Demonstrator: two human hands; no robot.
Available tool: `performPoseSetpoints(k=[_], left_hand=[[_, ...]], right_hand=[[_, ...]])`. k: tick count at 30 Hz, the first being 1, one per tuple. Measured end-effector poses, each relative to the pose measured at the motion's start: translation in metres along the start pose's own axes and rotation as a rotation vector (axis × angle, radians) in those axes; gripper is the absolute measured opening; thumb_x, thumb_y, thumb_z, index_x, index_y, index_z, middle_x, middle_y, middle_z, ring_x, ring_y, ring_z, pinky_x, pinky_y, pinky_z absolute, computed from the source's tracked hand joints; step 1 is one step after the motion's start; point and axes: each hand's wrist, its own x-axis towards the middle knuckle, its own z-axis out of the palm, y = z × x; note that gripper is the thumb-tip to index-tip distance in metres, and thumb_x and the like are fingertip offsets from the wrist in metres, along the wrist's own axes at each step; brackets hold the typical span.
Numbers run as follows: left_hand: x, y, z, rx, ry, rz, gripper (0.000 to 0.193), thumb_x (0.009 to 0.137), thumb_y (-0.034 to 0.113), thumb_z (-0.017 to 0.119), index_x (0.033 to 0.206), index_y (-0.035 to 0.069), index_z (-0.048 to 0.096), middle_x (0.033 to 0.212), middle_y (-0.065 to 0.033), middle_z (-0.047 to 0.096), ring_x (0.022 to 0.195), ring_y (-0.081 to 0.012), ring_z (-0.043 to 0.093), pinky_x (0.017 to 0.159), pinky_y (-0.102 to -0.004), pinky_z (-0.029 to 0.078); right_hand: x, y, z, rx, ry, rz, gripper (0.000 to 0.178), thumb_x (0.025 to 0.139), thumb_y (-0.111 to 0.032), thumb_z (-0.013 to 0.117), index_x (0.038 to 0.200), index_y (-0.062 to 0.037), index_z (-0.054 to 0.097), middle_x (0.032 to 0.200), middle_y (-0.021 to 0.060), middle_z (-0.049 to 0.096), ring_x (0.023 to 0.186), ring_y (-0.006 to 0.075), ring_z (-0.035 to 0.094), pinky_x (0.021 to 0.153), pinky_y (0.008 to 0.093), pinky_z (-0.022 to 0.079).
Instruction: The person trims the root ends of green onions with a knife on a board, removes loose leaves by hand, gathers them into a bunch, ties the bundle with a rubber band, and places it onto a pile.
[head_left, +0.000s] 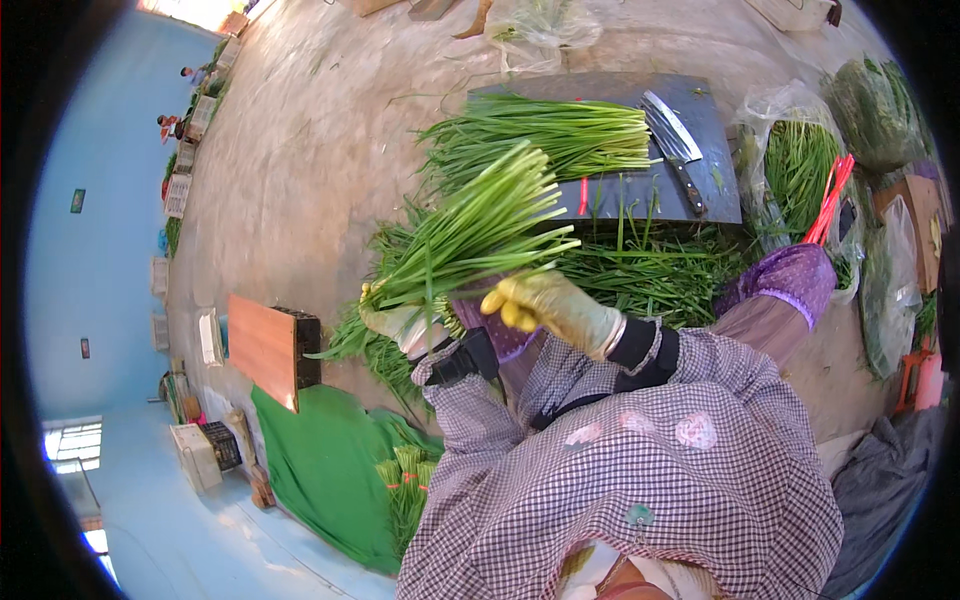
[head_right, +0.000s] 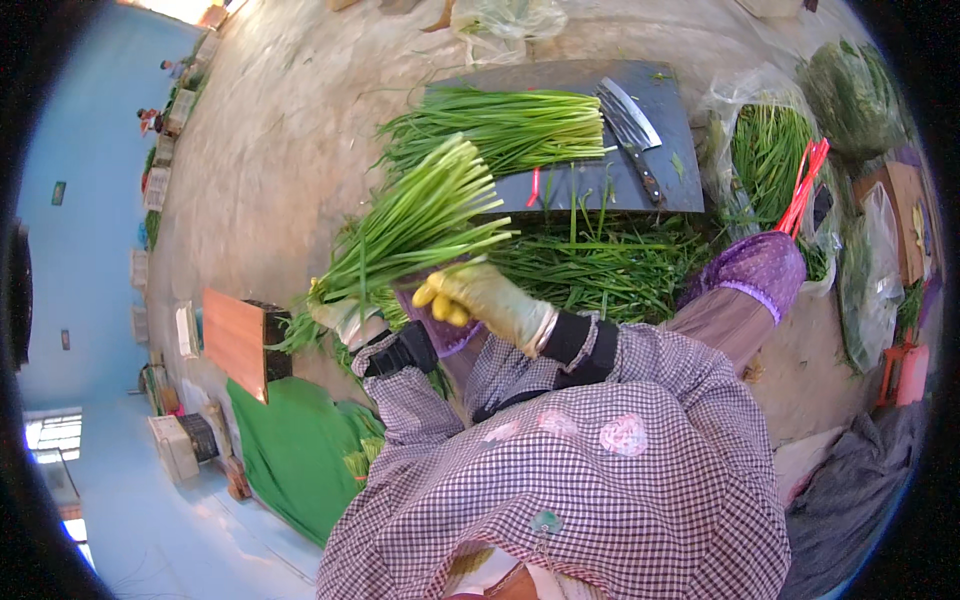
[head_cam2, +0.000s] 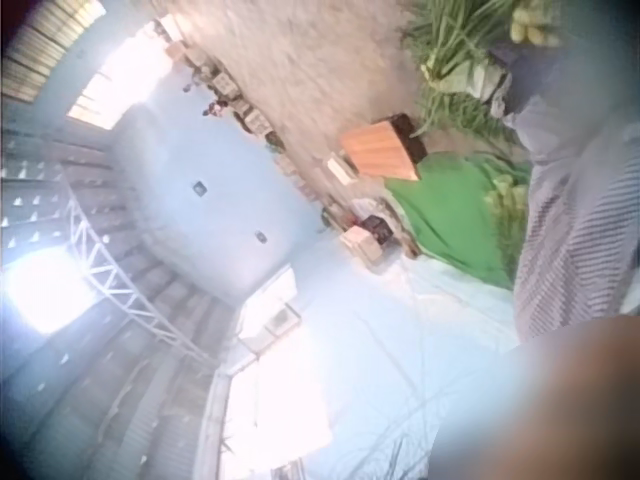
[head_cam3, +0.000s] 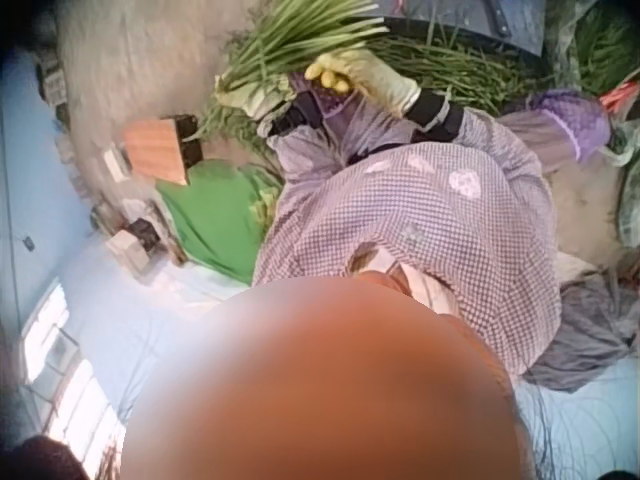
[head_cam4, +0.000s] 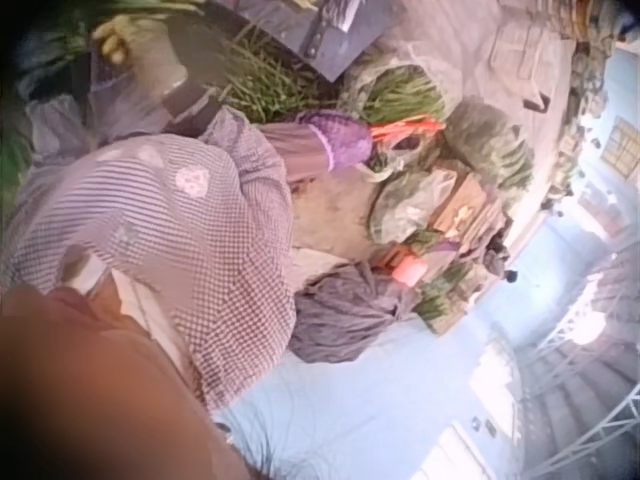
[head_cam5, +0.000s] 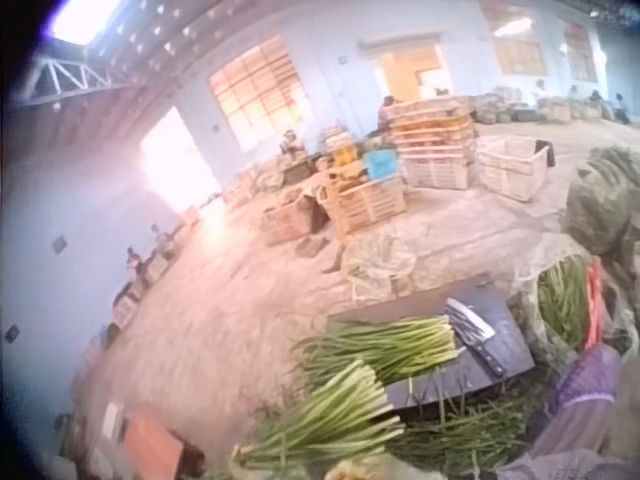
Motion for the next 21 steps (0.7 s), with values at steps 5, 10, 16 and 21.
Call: performPoseSetpoints(k=[5,10,16,21], left_hand=[[0.012,0.0,-0.014,-0.09,-0.194,-0.093,0.032,0.1,0.038,0.059,0.099,0.008,0.071,0.097,-0.0112,0.075,0.085,-0.0296,0.07,0.082,-0.0489,0.058],[0.029,-0.01,-0.035,0.07,-0.044,0.057,0.032,0.104,0.034,0.053,0.102,0.007,0.069,0.1,-0.0119,0.073,0.088,-0.0281,0.069,0.083,-0.0471,0.058],[0.033,-0.015,-0.039,0.033,-0.03,0.094,0.021,0.101,0.025,0.056,0.097,0.007,0.066,0.094,-0.0078,0.071,0.08,-0.0237,0.067,0.076,-0.041,0.059],[0.034,-0.015,-0.034,0.189,-0.073,0.127,0.019,0.103,0.02,0.053,0.101,0.005,0.065,0.094,-0.0095,0.071,0.08,-0.024,0.068,0.074,-0.0391,0.06]], right_hand=[[-0.022,0.008,-0.004,-0.22,-0.374,-0.045,0.029,0.104,-0.026,0.062,0.105,-0.0008,0.075,0.081,0.0058,0.071,0.066,0.0093,0.062,0.057,0.0213,0.049],[-0.06,0.012,-0.075,-1.032,-0.006,-0.378,0.028,0.097,-0.034,0.068,0.104,-0.0082,0.077,0.091,0.0114,0.076,0.081,0.0267,0.074,0.07,0.0368,0.059],[-0.088,-0.006,-0.131,-1.87,0.214,0.429,0.055,0.087,-0.06,0.071,0.094,-0.0056,0.075,0.078,0.0126,0.073,0.08,0.0301,0.075,0.067,0.0398,0.058],[-0.02,0.001,-0.102,-1.769,0.6,-0.512,0.065,0.091,-0.053,0.071,0.134,-0.0051,0.061,0.104,0.0203,0.069,0.087,0.0329,0.071,0.074,0.0415,0.057]])
